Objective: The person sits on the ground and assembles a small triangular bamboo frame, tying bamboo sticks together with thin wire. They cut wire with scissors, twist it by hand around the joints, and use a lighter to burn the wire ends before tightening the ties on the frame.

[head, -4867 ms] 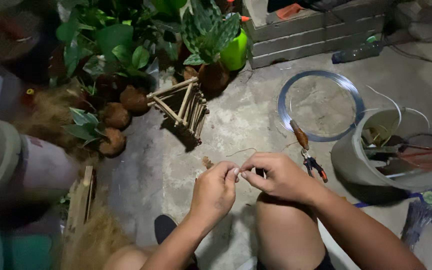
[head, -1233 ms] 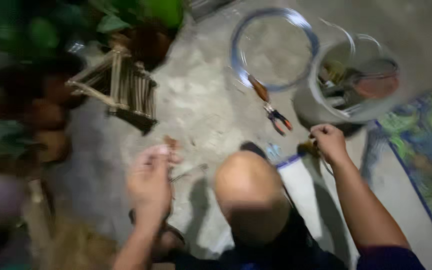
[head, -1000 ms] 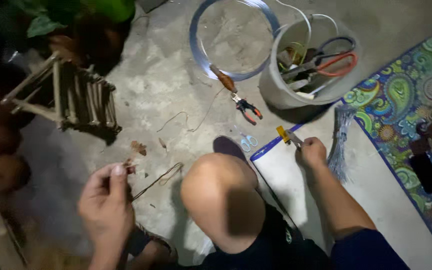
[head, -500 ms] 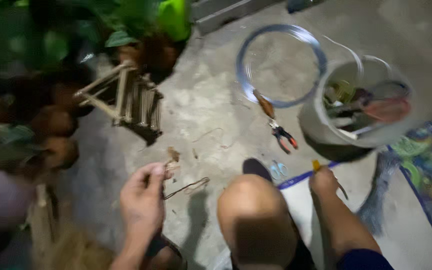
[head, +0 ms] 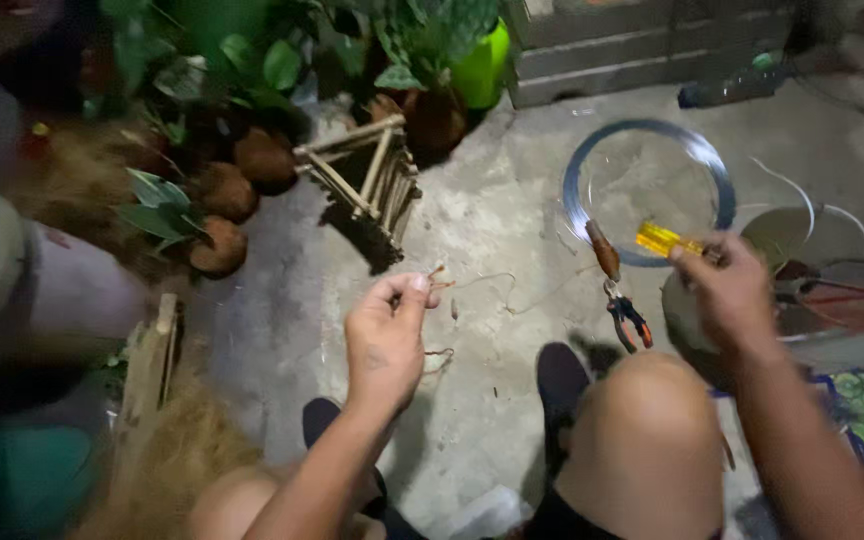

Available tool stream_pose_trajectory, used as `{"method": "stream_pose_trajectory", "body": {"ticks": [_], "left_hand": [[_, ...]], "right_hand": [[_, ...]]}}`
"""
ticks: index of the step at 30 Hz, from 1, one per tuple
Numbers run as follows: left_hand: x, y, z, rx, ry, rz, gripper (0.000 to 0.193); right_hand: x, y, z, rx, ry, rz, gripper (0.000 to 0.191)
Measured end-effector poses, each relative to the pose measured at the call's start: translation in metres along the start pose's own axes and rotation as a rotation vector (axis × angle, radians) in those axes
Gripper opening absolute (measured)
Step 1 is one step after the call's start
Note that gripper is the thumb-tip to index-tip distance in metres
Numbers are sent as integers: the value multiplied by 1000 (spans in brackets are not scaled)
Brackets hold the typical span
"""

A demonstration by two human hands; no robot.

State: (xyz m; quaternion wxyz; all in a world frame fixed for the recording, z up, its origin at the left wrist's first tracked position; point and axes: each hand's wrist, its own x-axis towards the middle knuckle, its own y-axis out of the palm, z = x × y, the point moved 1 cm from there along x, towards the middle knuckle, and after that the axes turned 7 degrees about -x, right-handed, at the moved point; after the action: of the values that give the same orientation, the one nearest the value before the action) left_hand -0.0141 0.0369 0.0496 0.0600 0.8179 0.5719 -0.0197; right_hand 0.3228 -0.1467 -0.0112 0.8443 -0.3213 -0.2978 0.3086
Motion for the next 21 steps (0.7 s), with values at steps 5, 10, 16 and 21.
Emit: {"method": "stream_pose_trajectory", "body": {"ticks": [5, 10, 16, 21], "left_hand": [[-3, -10, -19, -76, 48, -17, 22], [-10, -22, -38, 32, 66, -32, 23], [-14, -25, -42, -108, 95, 4, 23], [-9, -13, -25, -162, 57, 54, 23]], "right_hand": [[39, -38, 139, 584, 70, 106, 23], [24, -6, 236, 1027, -6, 286, 15], [-3, 46, 260, 1032, 257, 520, 24], [-12, 65, 245, 902, 202, 618, 17]]}}
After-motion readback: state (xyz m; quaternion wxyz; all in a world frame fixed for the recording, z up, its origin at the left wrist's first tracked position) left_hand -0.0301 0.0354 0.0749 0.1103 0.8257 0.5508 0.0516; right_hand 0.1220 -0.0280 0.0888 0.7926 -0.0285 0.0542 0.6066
